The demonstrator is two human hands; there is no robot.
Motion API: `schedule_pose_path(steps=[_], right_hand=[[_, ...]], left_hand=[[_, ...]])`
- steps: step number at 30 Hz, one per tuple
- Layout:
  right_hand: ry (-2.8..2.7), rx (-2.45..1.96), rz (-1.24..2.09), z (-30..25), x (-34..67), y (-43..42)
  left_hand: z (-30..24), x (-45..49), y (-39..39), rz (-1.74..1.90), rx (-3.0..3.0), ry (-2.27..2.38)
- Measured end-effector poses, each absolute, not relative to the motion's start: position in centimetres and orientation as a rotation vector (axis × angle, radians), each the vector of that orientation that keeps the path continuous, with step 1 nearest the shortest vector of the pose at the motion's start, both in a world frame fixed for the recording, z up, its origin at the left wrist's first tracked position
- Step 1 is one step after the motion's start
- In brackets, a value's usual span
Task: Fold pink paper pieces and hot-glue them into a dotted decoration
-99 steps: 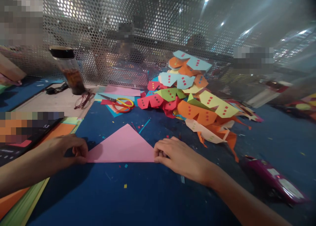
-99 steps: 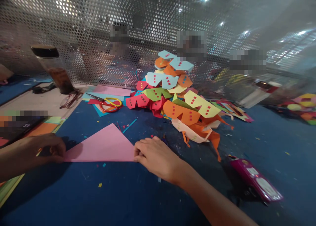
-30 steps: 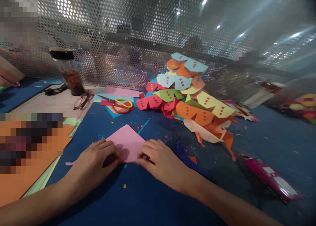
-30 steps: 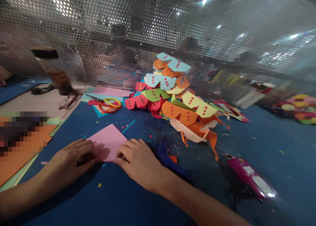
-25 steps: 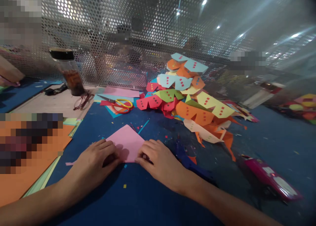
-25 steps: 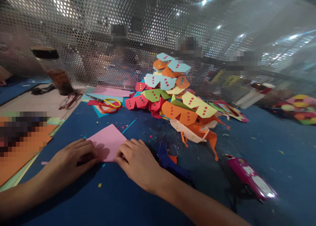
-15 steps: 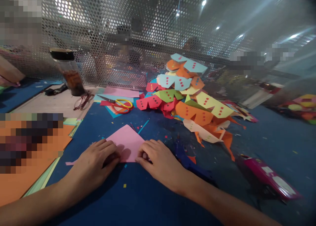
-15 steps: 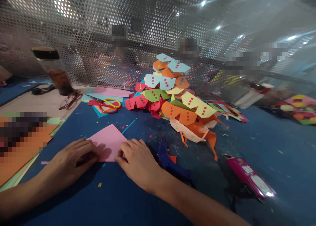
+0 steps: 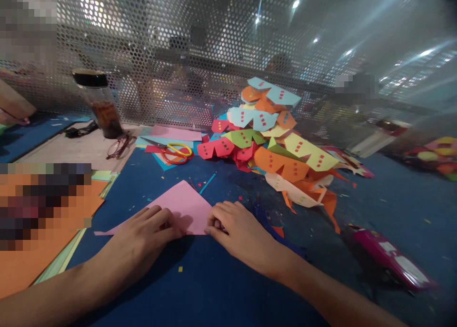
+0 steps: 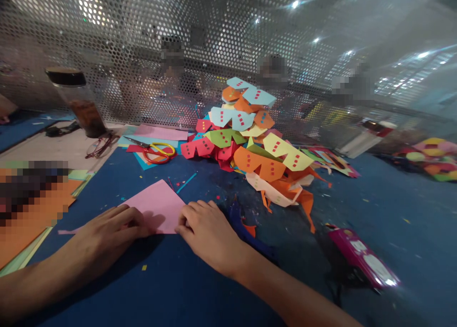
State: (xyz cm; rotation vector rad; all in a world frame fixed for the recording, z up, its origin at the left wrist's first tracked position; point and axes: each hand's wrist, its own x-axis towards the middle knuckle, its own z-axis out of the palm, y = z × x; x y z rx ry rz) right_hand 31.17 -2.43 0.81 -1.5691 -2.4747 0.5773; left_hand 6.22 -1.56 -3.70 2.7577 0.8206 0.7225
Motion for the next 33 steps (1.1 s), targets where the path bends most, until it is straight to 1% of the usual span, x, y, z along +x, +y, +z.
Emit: schedule_pose_path(steps=[6,12,33], right_hand=[[-2.520,-1.570,0.644,1.6,32.3,-2.1],[-2.599,-1.572,0.598,1.7,33.1,-1.9],[-2.750,-1.695,0.701,4.1,34.8,-1.4]], left_hand=[[-4.4,6.0,-1.5,0.720,2.765,0.834],[-5.0,5.8,-1.6,0.680,2.763,0.851],[-5.0,5.6,-1.6,0.687,2.791,0.869]])
